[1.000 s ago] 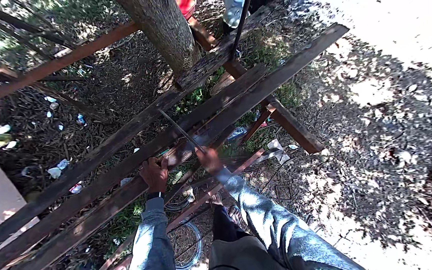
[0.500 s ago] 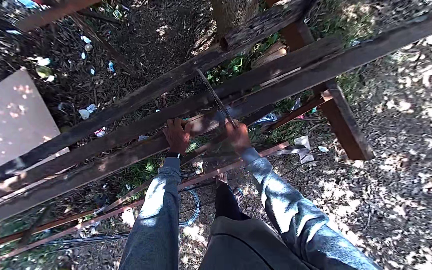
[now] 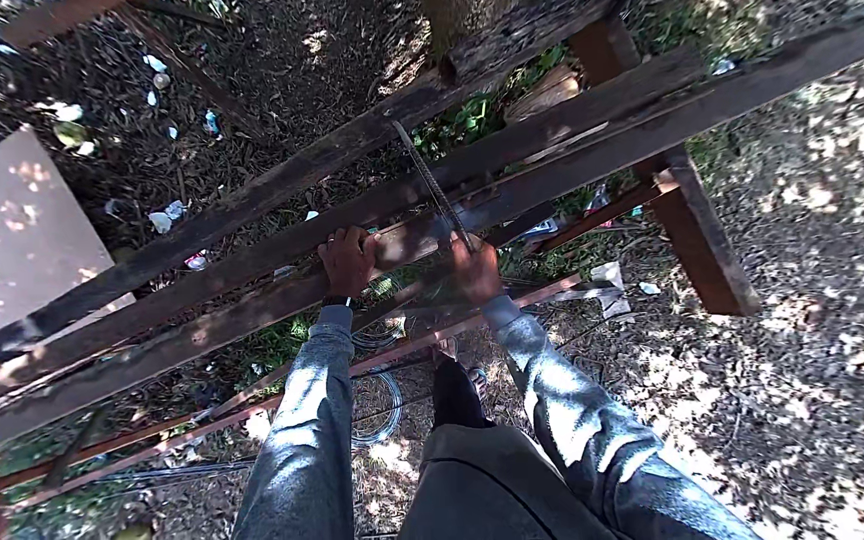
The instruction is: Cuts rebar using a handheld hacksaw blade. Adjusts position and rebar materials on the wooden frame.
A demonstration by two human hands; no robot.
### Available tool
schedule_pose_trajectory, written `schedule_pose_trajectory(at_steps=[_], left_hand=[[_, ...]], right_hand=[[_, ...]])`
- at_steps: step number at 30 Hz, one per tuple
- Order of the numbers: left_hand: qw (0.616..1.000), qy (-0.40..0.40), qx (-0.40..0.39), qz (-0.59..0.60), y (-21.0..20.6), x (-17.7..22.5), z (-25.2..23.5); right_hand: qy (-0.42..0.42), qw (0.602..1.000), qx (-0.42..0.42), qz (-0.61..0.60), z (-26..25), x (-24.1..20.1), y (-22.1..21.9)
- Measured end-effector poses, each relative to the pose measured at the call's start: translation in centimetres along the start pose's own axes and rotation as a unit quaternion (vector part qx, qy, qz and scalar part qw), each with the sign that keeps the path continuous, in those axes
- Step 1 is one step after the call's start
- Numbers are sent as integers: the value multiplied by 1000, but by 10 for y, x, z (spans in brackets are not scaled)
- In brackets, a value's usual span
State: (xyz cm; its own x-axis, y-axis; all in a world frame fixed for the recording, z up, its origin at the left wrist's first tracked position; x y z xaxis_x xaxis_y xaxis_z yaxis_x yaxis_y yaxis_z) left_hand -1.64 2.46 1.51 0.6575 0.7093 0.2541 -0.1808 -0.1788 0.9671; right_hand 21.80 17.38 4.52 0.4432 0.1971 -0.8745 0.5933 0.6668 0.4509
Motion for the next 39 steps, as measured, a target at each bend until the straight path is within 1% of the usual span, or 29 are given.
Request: schedule_pose_trajectory(at_steps=[4,7,10,13,16,21,25,29,35,37,39], left_hand=[[1000,8,-4,-12,-4,1,-1],[1000,14,9,-14,-3,2,-3],[1000,25,5,-16,-4,2,-2],[1000,18,12,22,-1,-1,-3],[999,18,2,40,0,0,-5],[999,37,-6,17,-3,2,-8],[999,47,-5,12,-5,3,-7],[999,45,-6,20,-6,1,-8],[999,43,-10,30,-1,3,-7],[998,40,-15,37,-1,2,-7],[998,41,-16,40,-2,1,-8]], right_hand=[[-26,999,7,-25,1,-7,0],[-37,999,0,-32,0,-13,0],[-20,999,3,-34,2,-10,-3],[-8,1000,14,-20,2,-9,-7],[0,1000,24,-3,1,-8,-7],[-20,1000,21,3,2,-10,-7],[-15,1000,22,9,4,-11,-8],[1,999,21,-43,20,4,-7],[-7,997,54,-51,85,23,6],[-12,998,54,-41,84,17,6],[-7,999,48,-16,60,8,3]])
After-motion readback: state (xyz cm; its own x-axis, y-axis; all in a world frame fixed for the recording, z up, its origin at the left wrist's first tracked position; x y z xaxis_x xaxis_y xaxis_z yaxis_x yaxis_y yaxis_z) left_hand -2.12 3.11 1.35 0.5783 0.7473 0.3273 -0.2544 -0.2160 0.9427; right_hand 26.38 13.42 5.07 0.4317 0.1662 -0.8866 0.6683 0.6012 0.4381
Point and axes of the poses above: each hand's wrist, its own z-axis away from the middle knuckle, its own y-axis out of the back of the hand, x = y × z, the point moved 1 cm from there along -z, towards the middle knuckle, and after that the axes turned 8 degrees about -x, right-handed, at the moved point
